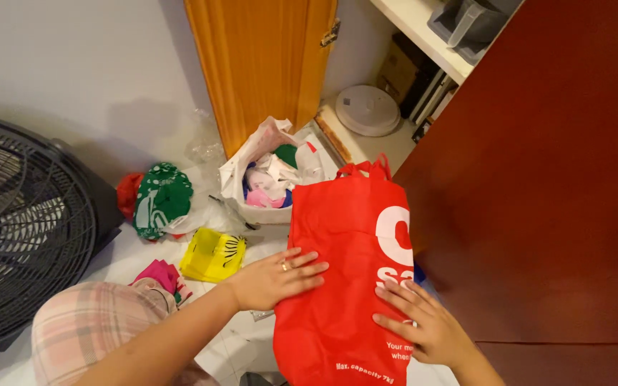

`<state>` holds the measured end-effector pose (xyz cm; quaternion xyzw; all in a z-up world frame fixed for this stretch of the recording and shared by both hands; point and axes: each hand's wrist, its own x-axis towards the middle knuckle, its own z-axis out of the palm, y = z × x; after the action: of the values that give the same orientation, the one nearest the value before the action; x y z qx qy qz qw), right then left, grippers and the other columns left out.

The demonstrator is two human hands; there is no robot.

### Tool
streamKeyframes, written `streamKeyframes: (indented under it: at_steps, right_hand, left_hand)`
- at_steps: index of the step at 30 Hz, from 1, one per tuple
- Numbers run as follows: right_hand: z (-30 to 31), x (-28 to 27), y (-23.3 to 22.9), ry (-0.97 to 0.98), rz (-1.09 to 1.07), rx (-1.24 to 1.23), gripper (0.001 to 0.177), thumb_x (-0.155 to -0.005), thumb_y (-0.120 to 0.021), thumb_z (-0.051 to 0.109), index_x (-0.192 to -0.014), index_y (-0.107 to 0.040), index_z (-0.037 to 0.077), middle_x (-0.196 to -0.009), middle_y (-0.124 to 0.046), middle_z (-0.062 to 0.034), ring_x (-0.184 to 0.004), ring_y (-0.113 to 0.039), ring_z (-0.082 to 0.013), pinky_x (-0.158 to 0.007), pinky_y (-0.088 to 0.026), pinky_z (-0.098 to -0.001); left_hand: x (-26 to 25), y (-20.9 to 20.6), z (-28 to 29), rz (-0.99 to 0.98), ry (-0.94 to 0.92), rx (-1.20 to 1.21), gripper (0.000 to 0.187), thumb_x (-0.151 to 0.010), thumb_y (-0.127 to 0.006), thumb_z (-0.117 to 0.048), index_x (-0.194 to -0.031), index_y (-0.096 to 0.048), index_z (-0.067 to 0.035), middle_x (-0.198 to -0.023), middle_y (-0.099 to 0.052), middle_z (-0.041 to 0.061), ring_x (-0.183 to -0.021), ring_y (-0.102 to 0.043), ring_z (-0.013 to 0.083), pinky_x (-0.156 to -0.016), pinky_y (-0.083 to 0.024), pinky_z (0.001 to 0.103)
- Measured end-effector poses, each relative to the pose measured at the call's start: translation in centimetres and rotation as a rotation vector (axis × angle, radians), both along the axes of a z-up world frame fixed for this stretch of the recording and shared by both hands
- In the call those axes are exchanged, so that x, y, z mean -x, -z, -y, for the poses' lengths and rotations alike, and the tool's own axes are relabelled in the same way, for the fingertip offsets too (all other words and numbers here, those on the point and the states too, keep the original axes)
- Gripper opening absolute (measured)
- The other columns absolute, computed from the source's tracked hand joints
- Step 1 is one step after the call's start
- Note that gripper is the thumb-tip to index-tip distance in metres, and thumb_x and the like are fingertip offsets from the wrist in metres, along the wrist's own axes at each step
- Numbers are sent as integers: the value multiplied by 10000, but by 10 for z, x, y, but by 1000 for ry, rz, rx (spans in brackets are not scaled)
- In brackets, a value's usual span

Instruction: The person sits on the floor and folds a red reusable shopping bag. They smooth the bag, fold it into a compact rectangle, and place it on a pile of other folded bags.

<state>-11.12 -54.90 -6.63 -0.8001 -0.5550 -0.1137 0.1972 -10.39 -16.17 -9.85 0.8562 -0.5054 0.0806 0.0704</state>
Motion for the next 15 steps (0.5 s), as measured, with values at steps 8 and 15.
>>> streamKeyframes:
  at_steps: [8, 15]
  right_hand:
    - [2, 5, 29, 144, -607, -464, 449, -778, -688, 243, -1220, -709, 171, -1451, -598, -40, -1421, -504, -280, -1185, -342, -508]
    - [12, 6, -8, 230, -128, -108, 480, -737, -703, 256, -1212, -703, 188, -1395, -625, 15, -1378, -528, -236, -1140, -379, -522]
  left_hand:
    - [14, -19, 11, -656, -252, 628, 391, -833, -729, -169, -1224, -718, -172, -1381, -729, -14, -1440, -574, 226, -1264, -198, 535]
    - [46, -58, 18, -216, -37, 484, 691, -716, -714, -238, -1396, -602, -284, -1569, -451, 126, -1464, -395, 344, -1173, -195, 604]
